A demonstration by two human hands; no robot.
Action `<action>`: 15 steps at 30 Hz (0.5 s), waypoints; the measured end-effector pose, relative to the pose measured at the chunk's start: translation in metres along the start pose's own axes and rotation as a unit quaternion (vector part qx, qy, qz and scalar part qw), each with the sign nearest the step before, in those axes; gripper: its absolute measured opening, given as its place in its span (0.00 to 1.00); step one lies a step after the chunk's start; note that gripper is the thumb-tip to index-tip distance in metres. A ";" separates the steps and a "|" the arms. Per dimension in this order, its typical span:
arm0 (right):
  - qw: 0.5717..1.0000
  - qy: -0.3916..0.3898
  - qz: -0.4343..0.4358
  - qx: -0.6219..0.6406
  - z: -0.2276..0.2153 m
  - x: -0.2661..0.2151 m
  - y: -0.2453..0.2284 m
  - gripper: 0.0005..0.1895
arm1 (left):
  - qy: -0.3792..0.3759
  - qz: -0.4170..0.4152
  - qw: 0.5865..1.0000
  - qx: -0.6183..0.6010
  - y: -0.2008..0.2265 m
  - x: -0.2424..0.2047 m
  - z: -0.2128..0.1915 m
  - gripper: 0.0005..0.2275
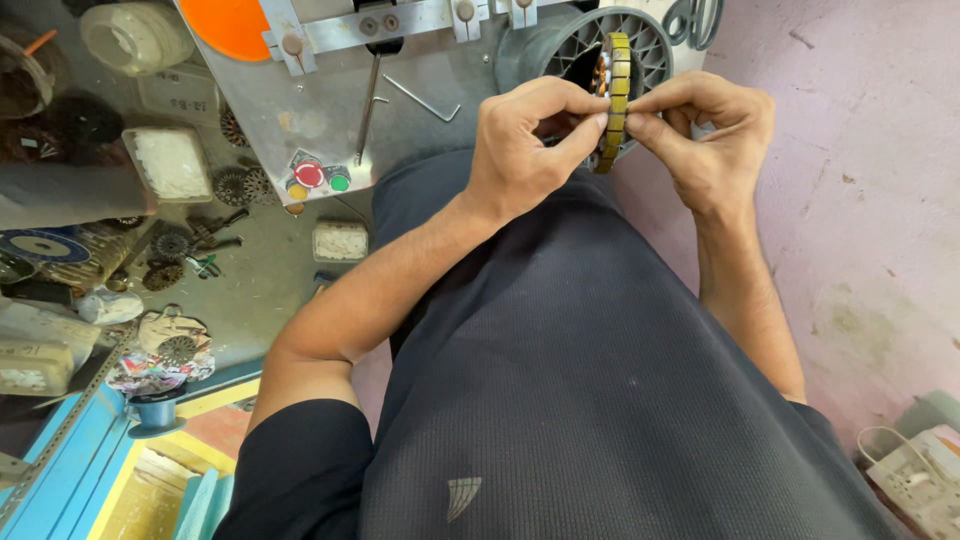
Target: The person inserts small white rectangular pieces into slots on a circular yellow and copper component mounted on a machine. They use scissors to trim a piece and continue inserting the pieces into the component.
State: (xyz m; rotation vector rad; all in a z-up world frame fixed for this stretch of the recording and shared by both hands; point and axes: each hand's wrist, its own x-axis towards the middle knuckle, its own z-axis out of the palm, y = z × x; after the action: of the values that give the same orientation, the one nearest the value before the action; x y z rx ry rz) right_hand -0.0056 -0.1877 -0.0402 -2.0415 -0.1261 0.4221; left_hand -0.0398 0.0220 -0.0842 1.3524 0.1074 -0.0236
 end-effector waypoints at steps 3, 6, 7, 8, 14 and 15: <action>0.999 0.008 0.020 0.025 0.000 -0.001 0.001 0.05 | 0.006 0.000 1.000 0.000 -0.001 0.001 0.002 0.03; 0.999 0.008 0.024 0.032 0.000 -0.001 0.000 0.04 | 0.026 0.007 1.000 0.004 -0.004 0.002 0.006 0.04; 0.999 0.008 0.025 0.031 -0.001 -0.001 0.000 0.04 | 0.034 0.009 0.999 0.005 -0.004 0.002 0.008 0.04; 0.999 0.008 0.027 0.028 -0.001 -0.001 -0.001 0.03 | 0.027 0.003 1.000 -0.010 -0.005 0.001 0.007 0.04; 0.998 0.021 0.033 0.041 0.001 -0.005 -0.005 0.03 | 0.006 -0.028 0.998 -0.058 -0.008 0.000 0.005 0.05; 0.998 0.025 0.036 0.050 0.002 -0.005 -0.005 0.03 | 0.001 -0.028 0.998 -0.062 -0.008 0.000 0.004 0.05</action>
State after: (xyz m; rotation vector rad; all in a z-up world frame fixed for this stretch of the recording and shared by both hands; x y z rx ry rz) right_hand -0.0109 -0.1848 -0.0351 -1.9597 -0.0006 0.4150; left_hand -0.0401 0.0167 -0.0916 1.2263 0.1461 -0.0609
